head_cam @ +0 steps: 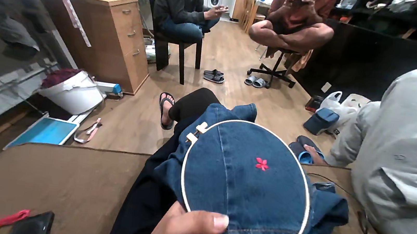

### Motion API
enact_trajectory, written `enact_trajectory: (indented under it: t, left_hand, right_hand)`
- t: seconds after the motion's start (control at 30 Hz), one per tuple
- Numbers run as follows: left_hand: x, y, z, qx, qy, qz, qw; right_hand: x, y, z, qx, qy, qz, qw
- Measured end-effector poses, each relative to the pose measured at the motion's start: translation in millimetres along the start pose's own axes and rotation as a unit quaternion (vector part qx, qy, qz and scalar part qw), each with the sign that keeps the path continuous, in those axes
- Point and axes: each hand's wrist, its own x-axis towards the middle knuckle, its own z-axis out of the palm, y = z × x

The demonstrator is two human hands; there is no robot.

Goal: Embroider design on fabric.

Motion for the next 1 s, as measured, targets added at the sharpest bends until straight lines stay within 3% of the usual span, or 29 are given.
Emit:
enact_trajectory:
  t: [0.13, 0.2, 0.27, 0.4, 0.5, 0.63, 0.77, 1.0]
  left_hand:
    - [-19.5, -4.1, 3.0, 0.002, 0.053, -0.002, 0.999]
    - [-24.3, -15.0, -1.1, 0.015, 0.114, -0.007, 0.993]
    - [-26.8, -23.1, -8.6, 0.017, 0.160, -0.007, 0.987]
    - [-24.5, -28.4, -12.9, 0.048, 0.229, -0.016, 0.972]
    - [-21.6, -30.7, -16.1, 0.036, 0.237, -0.029, 0.970]
    - [-20.2, -32.0, -18.5, 0.042, 0.234, -0.032, 0.971]
    - [-18.9, -33.5, -21.8, 0.048, 0.235, -0.041, 0.970]
    - [-16.0, -33.5, -25.9, 0.027, 0.217, -0.030, 0.975]
  right_hand:
    - [-3.3, 3.4, 6.7, 0.028, 0.195, 0.136, 0.971]
    - [-0.1, -1.0, 8.2, -0.071, 0.183, 0.164, 0.967]
    - [-4.9, 9.3, 13.9, -0.169, 0.133, 0.122, 0.969]
    - [-1.6, 5.0, 26.0, -0.173, 0.120, 0.176, 0.962]
    - [-3.7, 8.9, 29.6, -0.164, 0.136, 0.175, 0.961]
    - [-11.0, 21.1, 33.3, -0.170, 0.163, 0.115, 0.965]
    - [-13.6, 21.6, 31.1, -0.112, 0.152, 0.127, 0.974]
    - [-9.0, 18.5, 39.4, -0.178, 0.182, 0.120, 0.960]
